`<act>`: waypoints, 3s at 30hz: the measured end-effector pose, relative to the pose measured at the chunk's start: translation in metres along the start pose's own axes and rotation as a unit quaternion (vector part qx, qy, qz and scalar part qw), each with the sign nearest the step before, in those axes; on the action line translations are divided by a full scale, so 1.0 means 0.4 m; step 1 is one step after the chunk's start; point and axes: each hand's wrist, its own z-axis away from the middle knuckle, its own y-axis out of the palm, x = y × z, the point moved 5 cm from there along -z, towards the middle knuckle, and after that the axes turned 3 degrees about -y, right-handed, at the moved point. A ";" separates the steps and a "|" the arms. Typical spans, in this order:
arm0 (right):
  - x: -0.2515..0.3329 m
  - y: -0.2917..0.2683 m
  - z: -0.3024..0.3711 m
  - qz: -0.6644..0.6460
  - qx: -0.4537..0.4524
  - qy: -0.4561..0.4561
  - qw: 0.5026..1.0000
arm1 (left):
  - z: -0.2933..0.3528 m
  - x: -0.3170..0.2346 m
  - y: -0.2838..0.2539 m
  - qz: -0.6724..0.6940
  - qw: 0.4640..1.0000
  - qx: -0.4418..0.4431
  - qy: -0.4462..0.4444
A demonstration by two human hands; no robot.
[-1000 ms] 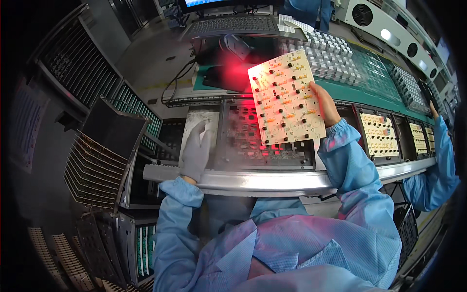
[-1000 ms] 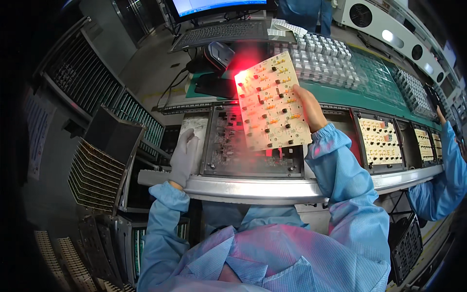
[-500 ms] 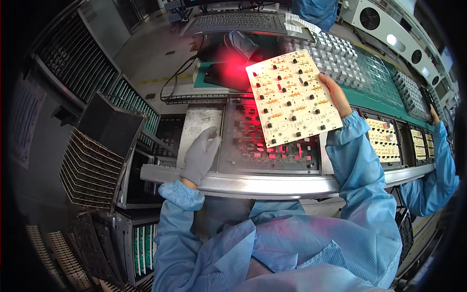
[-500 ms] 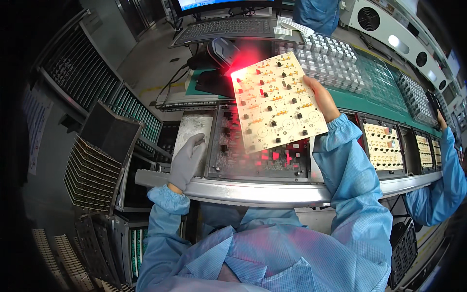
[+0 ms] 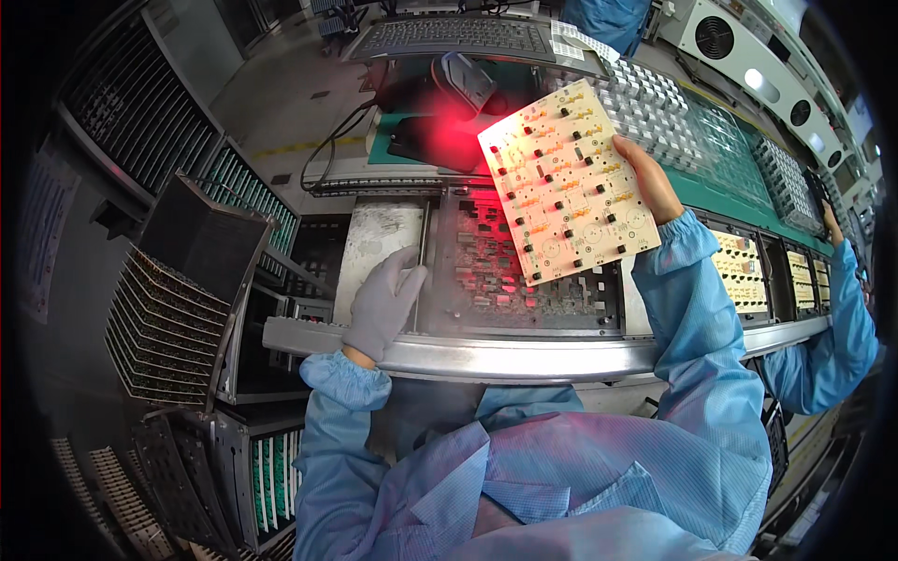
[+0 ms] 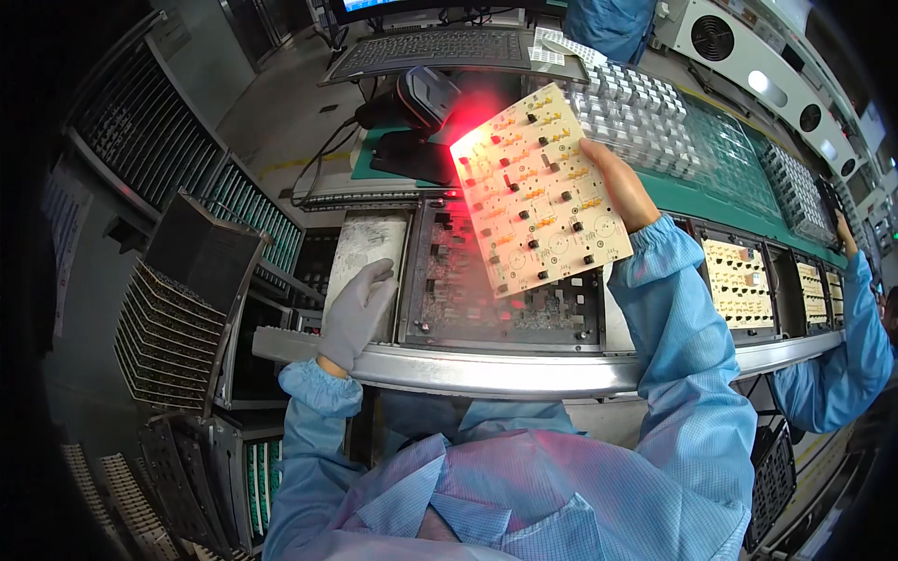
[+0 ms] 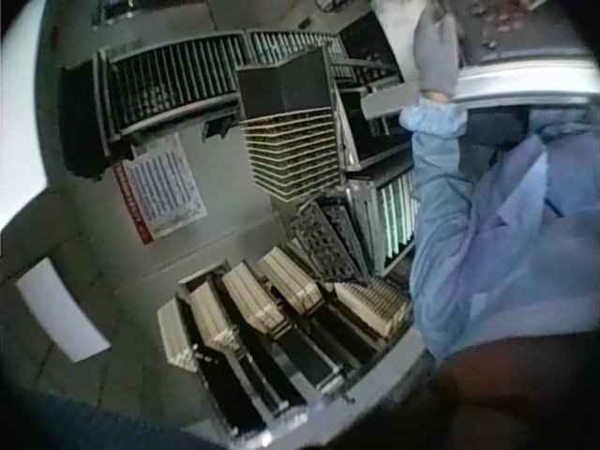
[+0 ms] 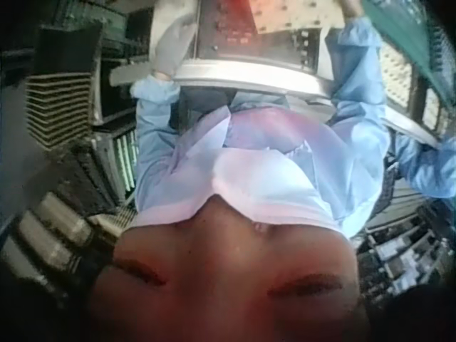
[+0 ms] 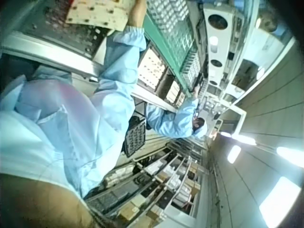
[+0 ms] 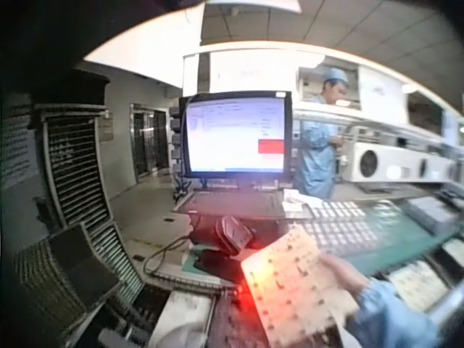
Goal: The person repeatedly places a metal frame onto a conveyor track, mounts a circuit board into the frame, inserts electronic components into the board by hand, and pushes the assembled fixture down the line.
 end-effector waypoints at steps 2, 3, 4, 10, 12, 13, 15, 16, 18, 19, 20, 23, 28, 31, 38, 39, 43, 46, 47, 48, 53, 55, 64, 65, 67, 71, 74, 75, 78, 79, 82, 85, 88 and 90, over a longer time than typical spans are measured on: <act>-0.007 0.002 -0.008 -0.002 0.011 0.019 1.000 | -0.001 0.009 0.001 0.000 1.000 0.002 -0.001; -0.012 0.012 -0.010 0.003 0.007 0.031 1.000 | -0.001 0.012 0.002 0.000 1.000 0.003 -0.004; -0.017 0.020 -0.012 0.009 0.002 0.042 0.999 | -0.001 0.010 0.002 0.001 1.000 0.004 -0.003; -0.037 0.039 -0.044 -0.009 0.072 0.087 0.994 | -0.007 0.016 0.002 0.002 1.000 0.007 0.004; -0.038 0.052 -0.047 -0.009 0.083 0.095 0.992 | 0.002 0.012 -0.002 -0.002 1.000 -0.004 0.009; -0.038 0.062 -0.052 -0.013 0.088 0.099 0.991 | 0.000 0.016 -0.001 -0.001 1.000 -0.003 0.008; -0.039 0.071 -0.064 -0.016 0.095 0.105 0.990 | -0.003 0.023 -0.001 -0.001 1.000 -0.008 0.015; -0.044 0.071 -0.069 -0.023 0.094 0.113 0.989 | -0.004 0.022 -0.002 0.000 1.000 -0.008 0.015; -0.051 0.068 -0.085 -0.029 0.093 0.121 0.988 | -0.003 0.010 -0.005 0.005 1.000 -0.007 0.027; -0.056 0.068 -0.092 -0.038 0.111 0.133 0.984 | -0.002 0.006 -0.006 0.005 1.000 -0.007 0.027; -0.060 0.072 -0.097 -0.047 0.129 0.145 0.980 | 0.000 0.001 -0.008 0.003 1.000 -0.006 0.025; -0.070 0.086 -0.106 -0.016 0.131 0.171 0.976 | 0.003 -0.002 -0.012 -0.005 1.000 -0.003 0.021; -0.075 0.111 -0.111 -0.011 0.157 0.209 0.965 | 0.004 0.005 -0.011 -0.016 0.999 -0.008 0.038; -0.073 0.118 -0.109 -0.001 0.158 0.213 0.964 | 0.004 0.008 -0.011 0.010 1.000 -0.004 0.028; -0.081 0.129 -0.087 -0.029 0.143 0.243 0.959 | 0.010 0.000 -0.010 0.031 0.999 0.028 0.007; -0.081 0.132 -0.081 -0.042 0.159 0.257 0.952 | 0.011 -0.002 -0.010 0.037 0.999 0.028 0.001; -0.088 0.126 -0.104 -0.048 0.185 0.258 0.947 | 0.017 -0.021 -0.009 0.049 0.998 0.035 -0.010; -0.087 0.117 -0.121 -0.024 0.162 0.242 0.956 | 0.018 -0.024 -0.004 0.037 0.999 0.033 -0.013; -0.082 0.119 -0.122 -0.002 0.160 0.240 0.957 | 0.014 -0.013 0.004 0.053 0.998 0.029 -0.006; -0.077 0.113 -0.128 0.057 0.138 0.211 0.966 | 0.011 -0.009 0.008 0.069 0.997 0.026 0.001; -0.069 0.095 -0.112 0.066 0.129 0.164 0.976 | 0.008 -0.026 0.011 0.049 0.998 0.045 0.000; -0.066 0.074 -0.095 0.004 0.144 0.207 0.968 | 0.013 -0.043 0.029 0.042 0.998 0.056 -0.002; -0.072 0.054 -0.064 -0.090 0.178 0.253 0.947 | 0.031 -0.090 0.059 0.029 0.999 0.032 -0.005; -0.077 0.044 -0.066 -0.090 0.179 0.251 0.947 | 0.029 -0.083 0.066 0.017 0.999 0.038 0.008; -0.076 0.023 -0.070 -0.036 0.144 0.189 0.971 | 0.033 -0.084 0.068 0.004 0.999 0.042 0.024; -0.058 -0.056 -0.052 -0.033 0.212 0.172 0.962 | 0.083 -0.207 0.088 0.016 0.987 0.068 0.146; -0.012 -0.107 -0.002 0.010 0.298 0.163 0.940 | 0.132 -0.289 0.147 -0.021 0.943 0.130 0.306; -0.005 -0.116 -0.004 0.014 0.298 0.167 0.940 | 0.140 -0.301 0.165 -0.061 0.935 0.129 0.326; 0.008 -0.184 -0.067 0.121 0.222 0.166 0.953 | 0.137 -0.304 0.202 -0.107 0.927 0.105 0.344; 0.016 -0.191 -0.100 0.123 0.222 0.166 0.953 | 0.131 -0.298 0.202 -0.120 0.931 0.077 0.335; 0.041 -0.207 -0.164 0.328 0.183 0.138 0.916 | 0.123 -0.311 0.212 -0.198 0.913 0.030 0.356; 0.030 -0.162 -0.169 0.413 0.213 0.208 0.861 | 0.111 -0.284 0.216 -0.204 0.905 0.003 0.374; -0.062 -0.120 -0.161 0.455 0.246 0.127 0.847 | 0.111 -0.311 0.199 -0.209 0.905 0.015 0.370; -0.120 -0.103 -0.169 0.462 0.246 0.112 0.845 | 0.098 -0.345 0.175 -0.238 0.901 0.049 0.361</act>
